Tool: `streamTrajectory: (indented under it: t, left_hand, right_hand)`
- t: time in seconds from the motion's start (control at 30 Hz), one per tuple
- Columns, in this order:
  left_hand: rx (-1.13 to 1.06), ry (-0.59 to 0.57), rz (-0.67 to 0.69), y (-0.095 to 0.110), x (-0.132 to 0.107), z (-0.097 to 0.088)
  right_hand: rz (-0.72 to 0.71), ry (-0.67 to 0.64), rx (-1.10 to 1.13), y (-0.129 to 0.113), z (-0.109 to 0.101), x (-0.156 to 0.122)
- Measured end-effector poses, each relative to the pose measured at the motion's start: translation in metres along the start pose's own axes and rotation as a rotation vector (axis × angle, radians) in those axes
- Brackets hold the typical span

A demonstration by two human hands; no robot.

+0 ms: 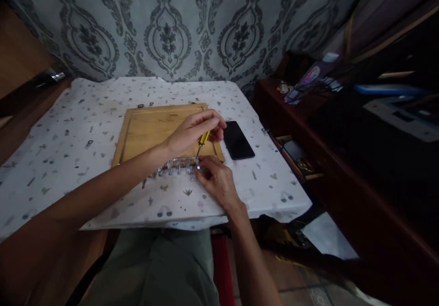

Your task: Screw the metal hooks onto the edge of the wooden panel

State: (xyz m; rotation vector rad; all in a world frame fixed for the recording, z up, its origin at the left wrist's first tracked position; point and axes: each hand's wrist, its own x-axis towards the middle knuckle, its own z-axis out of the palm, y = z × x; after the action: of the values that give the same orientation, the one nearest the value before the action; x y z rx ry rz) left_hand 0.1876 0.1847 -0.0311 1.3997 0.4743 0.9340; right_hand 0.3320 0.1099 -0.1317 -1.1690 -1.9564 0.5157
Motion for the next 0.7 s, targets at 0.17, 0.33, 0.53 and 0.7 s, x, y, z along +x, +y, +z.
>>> streamTrajectory:
  t: [0.17, 0.33, 0.53, 0.7]
  left_hand:
    - [0.006, 0.042, 0.005, 0.007, 0.000, 0.006]
    - [0.007, 0.124, -0.068, 0.009, -0.001, 0.018]
    - [0.110, 0.203, -0.032, 0.007, 0.000, 0.023]
    - [0.114, 0.221, -0.050, 0.009, 0.002, 0.024]
  right_hand:
    - [0.009, -0.008, -0.018, -0.001, 0.000, 0.000]
    - [0.004, 0.003, -0.019, -0.002, 0.000, 0.001]
    - [-0.010, 0.017, -0.019, -0.002, 0.000, 0.002]
    - [-0.003, -0.003, -0.018, -0.001, 0.000, 0.001]
